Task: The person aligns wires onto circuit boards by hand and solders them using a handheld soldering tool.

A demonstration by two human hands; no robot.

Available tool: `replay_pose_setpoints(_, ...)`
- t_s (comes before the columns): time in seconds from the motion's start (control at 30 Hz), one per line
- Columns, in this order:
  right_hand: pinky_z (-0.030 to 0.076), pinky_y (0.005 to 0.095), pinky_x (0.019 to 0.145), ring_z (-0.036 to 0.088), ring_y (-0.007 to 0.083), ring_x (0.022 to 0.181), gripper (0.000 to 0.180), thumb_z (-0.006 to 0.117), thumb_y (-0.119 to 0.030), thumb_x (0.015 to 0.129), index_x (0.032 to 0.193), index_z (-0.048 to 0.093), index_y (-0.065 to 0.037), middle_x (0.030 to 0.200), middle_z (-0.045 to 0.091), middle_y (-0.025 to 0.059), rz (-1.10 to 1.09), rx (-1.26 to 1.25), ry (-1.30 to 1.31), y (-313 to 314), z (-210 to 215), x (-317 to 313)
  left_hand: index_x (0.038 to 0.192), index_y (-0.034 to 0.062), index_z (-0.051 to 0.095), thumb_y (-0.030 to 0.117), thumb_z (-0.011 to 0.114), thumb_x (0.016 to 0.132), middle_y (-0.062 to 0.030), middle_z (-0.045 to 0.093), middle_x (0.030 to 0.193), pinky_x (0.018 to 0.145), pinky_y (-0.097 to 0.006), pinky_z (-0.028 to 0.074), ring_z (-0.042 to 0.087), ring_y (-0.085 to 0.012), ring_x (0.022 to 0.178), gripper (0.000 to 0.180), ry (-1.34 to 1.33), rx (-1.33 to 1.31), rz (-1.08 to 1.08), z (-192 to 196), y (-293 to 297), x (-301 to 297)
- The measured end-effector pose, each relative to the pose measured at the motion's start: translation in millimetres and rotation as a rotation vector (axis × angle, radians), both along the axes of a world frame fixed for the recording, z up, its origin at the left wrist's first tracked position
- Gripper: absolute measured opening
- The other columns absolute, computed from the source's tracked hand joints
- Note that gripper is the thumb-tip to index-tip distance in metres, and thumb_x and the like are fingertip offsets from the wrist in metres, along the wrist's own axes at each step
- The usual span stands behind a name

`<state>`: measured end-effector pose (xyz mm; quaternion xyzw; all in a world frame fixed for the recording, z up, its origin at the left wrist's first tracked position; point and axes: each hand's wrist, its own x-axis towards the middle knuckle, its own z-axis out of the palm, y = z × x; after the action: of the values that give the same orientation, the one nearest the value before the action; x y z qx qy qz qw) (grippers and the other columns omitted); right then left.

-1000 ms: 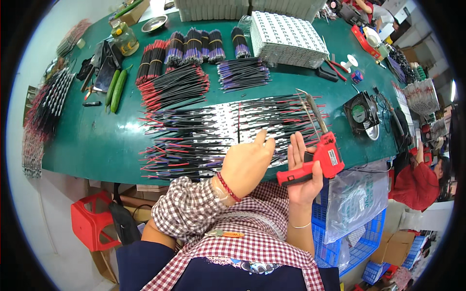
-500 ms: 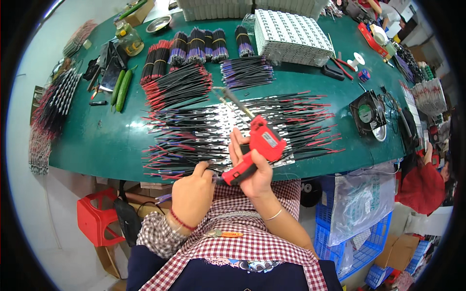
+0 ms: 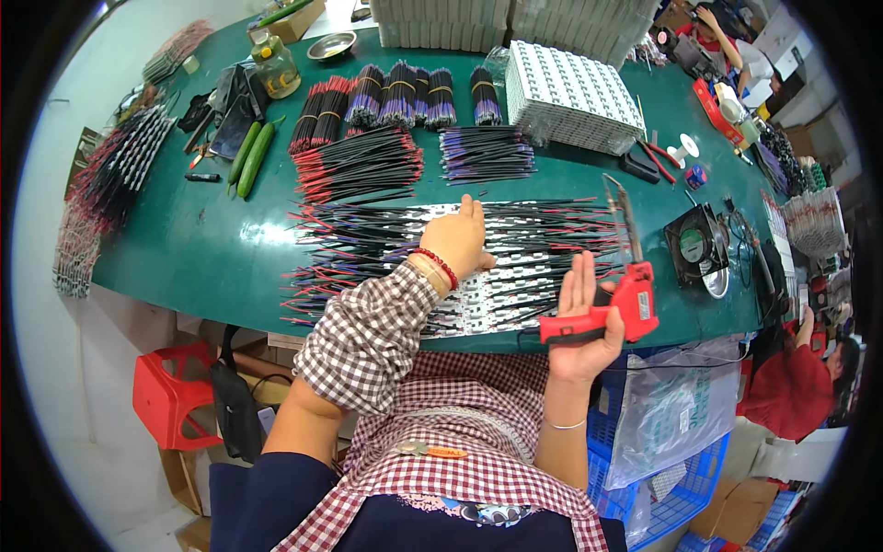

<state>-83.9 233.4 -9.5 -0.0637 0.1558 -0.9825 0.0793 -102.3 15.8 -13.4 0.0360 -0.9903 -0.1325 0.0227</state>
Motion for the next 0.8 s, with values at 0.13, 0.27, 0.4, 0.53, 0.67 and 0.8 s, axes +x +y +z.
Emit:
replay_pose_setpoints(0.13, 0.019, 0.0414, 0.118, 0.02, 0.0344, 0.141, 0.033, 0.06, -0.013, 0.083, 0.111, 0.048, -0.003, 0.148, 0.022, 0.0287, -0.046, 0.042, 0.015, 10.6, 6.1, 0.3, 0.12, -0.006, 0.05, 0.027, 0.077, 0.067, -0.0203, 0.057, 0.116, 0.074, -0.039, 0.053, 0.064, -0.0314, 0.09, 0.068, -0.004, 0.016, -0.055, 1.6, 2.4, -6.6)
replay_pose_setpoints(0.27, 0.02, 0.0412, 0.118, 0.02, 0.0346, 0.141, 0.031, 0.06, -0.013, 0.083, 0.109, 0.048, -0.003, 0.147, 0.022, 0.0299, -0.066, 0.063, 0.026, 11.4, 8.6, 2.8, 0.089, -0.0034, 0.058, 0.009, 0.067, 0.072, -0.0197, 0.057, 0.102, 0.061, -0.036, 0.054, 0.066, -0.0289, 0.073, 0.023, 0.176, -0.108, -0.089, -1.9, -2.1, -13.8)
replay_pose_setpoints(0.4, 0.021, 0.0408, 0.117, 0.02, 0.0347, 0.141, 0.03, 0.06, -0.013, 0.083, 0.109, 0.048, -0.003, 0.147, 0.023, 0.0299, -0.081, 0.064, 0.036, 16.5, 11.8, 2.0, 0.102, -0.0033, 0.052, 0.017, 0.071, 0.067, -0.0169, 0.051, 0.099, 0.068, -0.043, 0.051, 0.062, -0.035, 0.078, 0.045, -0.015, -0.051, -0.198, 6.7, -13.3, -20.9)
replay_pose_setpoints(0.53, 0.021, 0.0402, 0.117, 0.02, 0.0346, 0.141, 0.029, 0.06, -0.013, 0.083, 0.109, 0.049, -0.004, 0.147, 0.023, 0.0298, -0.1, 0.062, 0.048, 17.4, 15.7, -0.4, 0.108, 0.0005, 0.045, 0.028, 0.069, 0.069, -0.0172, 0.05, 0.098, 0.072, -0.046, 0.049, 0.06, -0.0362, 0.084, 0.053, 0.003, 0.135, -0.277, -0.3, -30.5, -25.3)
replay_pose_setpoints(0.67, 0.021, 0.04, 0.117, 0.02, 0.0345, 0.141, 0.029, 0.06, -0.013, 0.083, 0.109, 0.049, -0.004, 0.147, 0.023, 0.0299, -0.104, 0.065, 0.047, 18.1, 19.0, -1.8, 0.104, -0.0004, 0.045, 0.029, 0.069, 0.069, -0.0174, 0.05, 0.097, 0.068, -0.044, 0.05, 0.06, -0.0363, 0.078, 0.052, 0.022, 0.076, -0.303, 4.0, -25.1, -26.1)
replay_pose_setpoints(0.8, 0.02, 0.0399, 0.117, 0.02, 0.0349, 0.141, 0.029, 0.06, -0.013, 0.083, 0.108, 0.05, -0.003, 0.147, 0.023, 0.0303, -0.128, 0.081, 0.043, 19.7, 22.9, -2.2, 0.099, -0.0008, 0.044, 0.028, 0.07, 0.068, -0.017, 0.049, 0.094, 0.065, -0.043, 0.05, 0.06, -0.036, 0.071, 0.049, 0.119, 0.087, -0.355, 0.5, -23.6, -21.7)
